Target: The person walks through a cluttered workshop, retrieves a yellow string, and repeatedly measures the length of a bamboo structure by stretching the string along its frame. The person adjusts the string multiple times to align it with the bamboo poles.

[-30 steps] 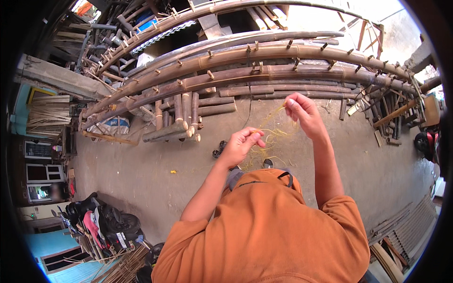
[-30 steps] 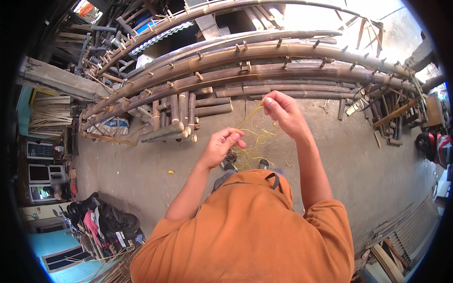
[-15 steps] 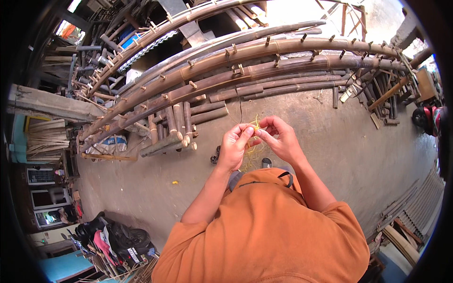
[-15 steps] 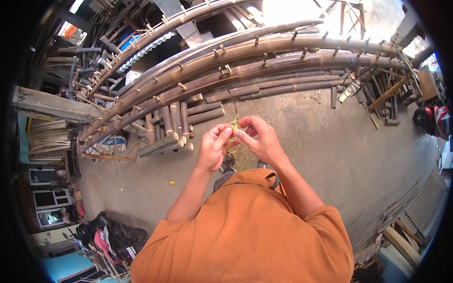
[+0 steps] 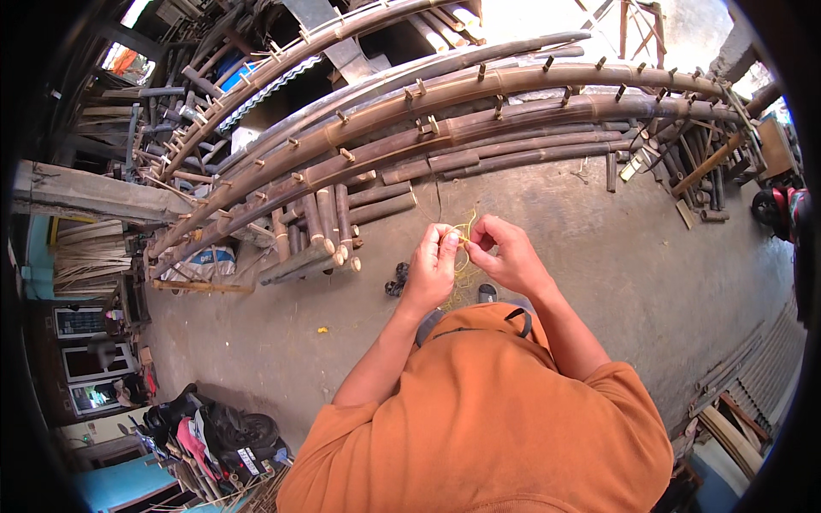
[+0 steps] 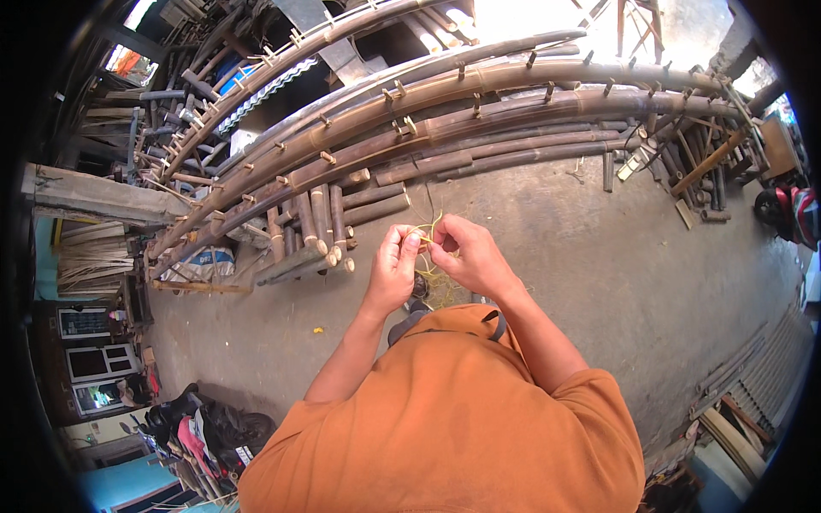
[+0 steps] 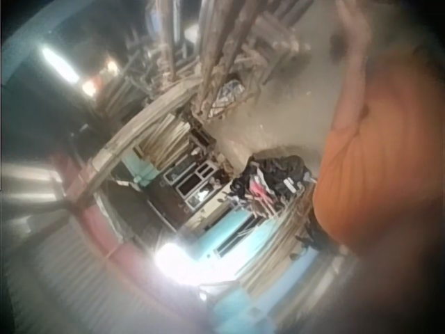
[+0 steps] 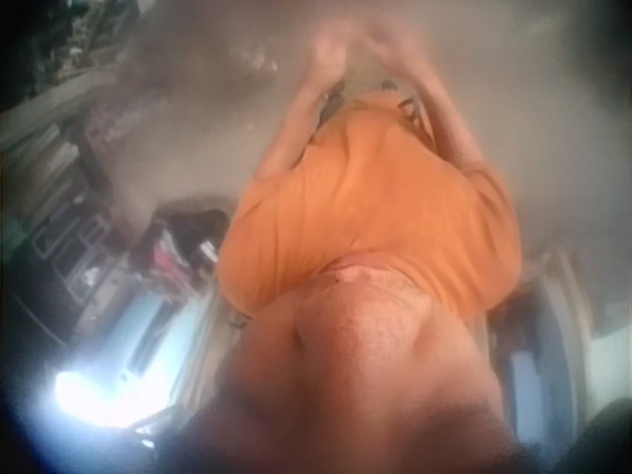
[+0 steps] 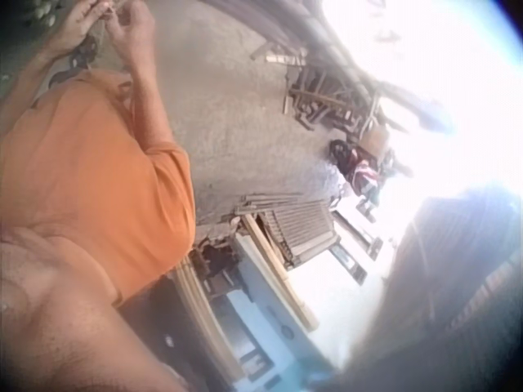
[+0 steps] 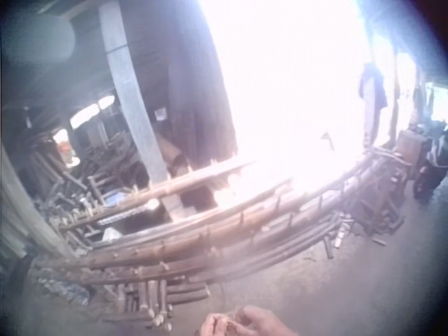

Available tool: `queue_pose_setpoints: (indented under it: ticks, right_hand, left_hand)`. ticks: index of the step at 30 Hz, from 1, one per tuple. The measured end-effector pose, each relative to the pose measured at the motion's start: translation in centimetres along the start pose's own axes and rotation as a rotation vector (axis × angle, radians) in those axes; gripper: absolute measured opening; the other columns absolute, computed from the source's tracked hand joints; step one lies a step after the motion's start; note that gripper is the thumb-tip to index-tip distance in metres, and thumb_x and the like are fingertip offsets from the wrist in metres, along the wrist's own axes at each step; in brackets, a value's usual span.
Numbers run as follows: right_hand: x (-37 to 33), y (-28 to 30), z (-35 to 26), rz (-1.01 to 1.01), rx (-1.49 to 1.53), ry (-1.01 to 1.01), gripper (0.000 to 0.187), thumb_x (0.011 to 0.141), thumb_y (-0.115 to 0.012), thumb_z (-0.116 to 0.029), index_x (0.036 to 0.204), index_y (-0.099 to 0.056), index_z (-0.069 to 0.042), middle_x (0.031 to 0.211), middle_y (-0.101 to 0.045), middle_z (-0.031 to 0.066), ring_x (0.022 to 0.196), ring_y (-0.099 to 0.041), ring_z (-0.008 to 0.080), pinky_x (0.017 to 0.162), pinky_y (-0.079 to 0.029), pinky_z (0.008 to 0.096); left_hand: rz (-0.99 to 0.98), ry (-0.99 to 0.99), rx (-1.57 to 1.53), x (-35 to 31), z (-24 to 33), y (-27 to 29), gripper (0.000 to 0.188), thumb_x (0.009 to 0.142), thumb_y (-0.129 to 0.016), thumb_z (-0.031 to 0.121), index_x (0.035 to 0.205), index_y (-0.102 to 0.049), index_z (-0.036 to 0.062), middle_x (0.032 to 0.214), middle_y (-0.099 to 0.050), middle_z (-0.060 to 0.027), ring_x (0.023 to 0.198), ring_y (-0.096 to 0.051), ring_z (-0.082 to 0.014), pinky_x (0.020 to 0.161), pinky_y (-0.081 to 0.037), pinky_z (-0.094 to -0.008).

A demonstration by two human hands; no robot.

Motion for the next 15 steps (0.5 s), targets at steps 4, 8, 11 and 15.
queue_pose_setpoints:
  ticks: [4, 8, 11, 15]
  right_hand:
    - [0.2, -1.1, 0.8, -0.096, -0.046, -0.132, 0.014, 0.084, -0.066, -0.011, 0.091, -0.057, -0.003, 0.068, -0.060, 0.0107, 0.061, -0.058, 0.0193, 0.058, -0.047, 0.0351]
    - [-0.1, -2.4, 1.6, -0.250, -0.056, -0.168, 0.016, 0.085, -0.065, -0.014, 0.094, -0.059, -0.003, 0.067, -0.061, 0.0104, 0.059, -0.057, 0.0205, 0.058, -0.046, 0.0351]
    - [-0.4, -2.8, 2.2, -0.337, -0.083, -0.207, 0.017, 0.086, -0.065, -0.015, 0.096, -0.060, -0.003, 0.066, -0.061, 0.0100, 0.058, -0.057, 0.0203, 0.057, -0.045, 0.0348]
    - [-0.6, -3.0, 3.2, -0.311, -0.011, -0.209, 0.016, 0.088, -0.066, -0.015, 0.097, -0.060, -0.003, 0.064, -0.059, 0.0061, 0.058, -0.054, 0.0154, 0.056, -0.044, 0.0328]
  left_hand:
    - [0.104, 0.009, 0.029, -0.3, 0.8, 1.2, 0.015, 0.103, -0.047, 0.018, 0.101, -0.053, 0.0039, 0.083, -0.059, -0.0022, 0.077, -0.056, -0.0064, 0.071, -0.049, -0.0239]
    - [0.214, 0.125, -0.410, -0.1, -1.0, 3.5, 0.010, 0.101, -0.050, 0.015, 0.102, -0.053, 0.0058, 0.073, -0.054, 0.0010, 0.065, -0.053, -0.0067, 0.065, -0.048, -0.0229]
    - [0.178, 0.200, -0.644, -0.2, -0.7, 4.3, 0.010, 0.100, -0.051, 0.014, 0.106, -0.053, 0.0067, 0.070, -0.051, 0.0015, 0.055, -0.046, -0.0038, 0.060, -0.050, -0.0237]
    - [0.153, 0.282, -0.662, -0.6, -0.5, 5.0, 0.009, 0.098, -0.053, 0.013, 0.106, -0.054, 0.0078, 0.070, -0.048, 0.0025, 0.050, -0.040, -0.0021, 0.051, -0.048, -0.0238]
Point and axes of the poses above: each hand's wrist, its own x-axis towards the middle knuckle, its own y-axis out of the back of the hand, z = x × y, the point moved 10 cm from there along x, towards the middle knuckle
